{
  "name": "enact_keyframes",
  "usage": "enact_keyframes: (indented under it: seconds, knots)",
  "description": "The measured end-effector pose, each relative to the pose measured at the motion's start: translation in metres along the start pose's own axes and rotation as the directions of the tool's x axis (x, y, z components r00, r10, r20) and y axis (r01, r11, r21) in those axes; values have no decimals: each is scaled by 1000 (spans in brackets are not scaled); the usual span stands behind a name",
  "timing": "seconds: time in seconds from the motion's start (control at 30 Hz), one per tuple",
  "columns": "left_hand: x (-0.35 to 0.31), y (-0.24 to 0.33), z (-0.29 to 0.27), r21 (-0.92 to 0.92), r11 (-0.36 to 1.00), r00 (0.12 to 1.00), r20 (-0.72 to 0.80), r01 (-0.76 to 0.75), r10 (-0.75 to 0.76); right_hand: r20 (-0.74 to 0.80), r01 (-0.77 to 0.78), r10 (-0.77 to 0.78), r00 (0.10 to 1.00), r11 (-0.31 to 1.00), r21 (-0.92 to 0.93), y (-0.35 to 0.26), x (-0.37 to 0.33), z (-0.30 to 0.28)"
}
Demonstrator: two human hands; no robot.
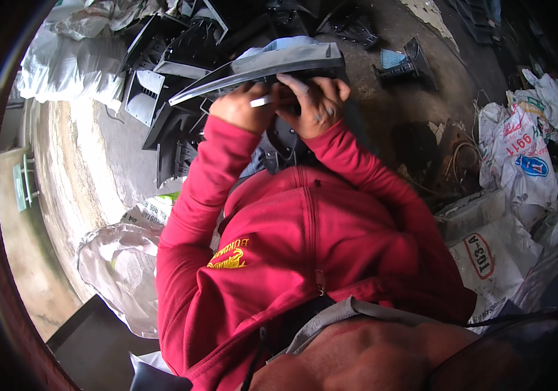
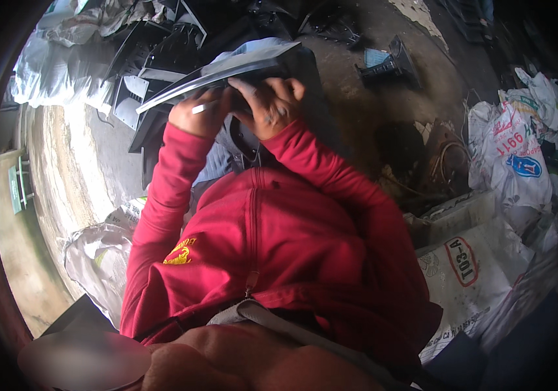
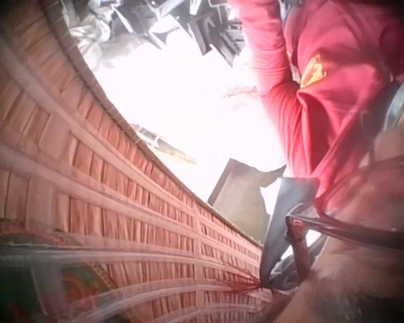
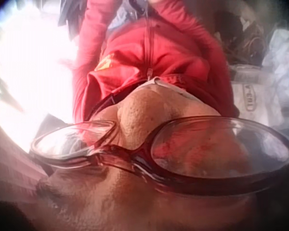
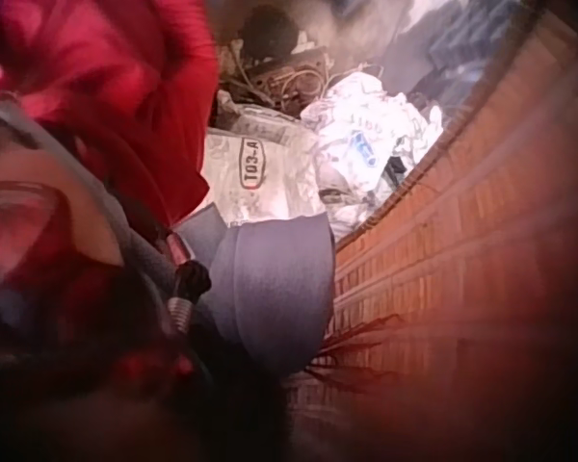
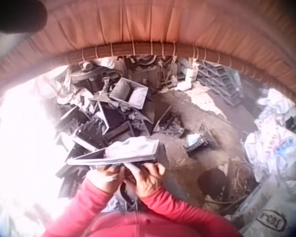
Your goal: The person sits on the ground and assembles a black plastic housing with a circular component using a wrench. They tighten multiple fasteners on the housing, reposition the object, and continue securing the parts together.
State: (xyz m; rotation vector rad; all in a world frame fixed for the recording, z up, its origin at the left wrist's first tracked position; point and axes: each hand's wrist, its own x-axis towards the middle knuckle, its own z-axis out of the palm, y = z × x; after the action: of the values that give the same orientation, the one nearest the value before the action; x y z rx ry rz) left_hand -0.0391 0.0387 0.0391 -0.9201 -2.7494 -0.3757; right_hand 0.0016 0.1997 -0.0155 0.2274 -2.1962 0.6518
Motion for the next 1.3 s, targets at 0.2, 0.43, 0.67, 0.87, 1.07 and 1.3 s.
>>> enact_keyframes:
  seconds: [0.2, 0.43, 0.67, 0.87, 1.07, 1.3]
  knots:
    - [-30, -29, 15, -912, 216, 890, 248, 347, -382, 41, 43, -41, 998, 998, -43, -3, 2, 2]
    - [-23, -6, -8, -866, 447, 916, 30, 224, -399, -1, 15, -15, 1000, 999, -31, -1, -1, -1]
    - [-7, 13, -6, -38, 999, 980, -197, 20, -28, 21, 7, -7, 1000, 1000, -1, -3, -2, -2]
    - [2, 14, -1, -106, 992, 979, -188, 64, -83, 52, -24, 23, 998, 999, 22, -4, 1, -6]
    - [-9, 23, -5, -59, 998, 977, -214, -34, 21, 38, 4, -4, 999, 1000, 10, -1, -1, -3]
    - [5, 15, -2, 3, 1000, 994, -109, -6, 6, 17, -28, 27, 999, 998, 50, -1, 4, 1]
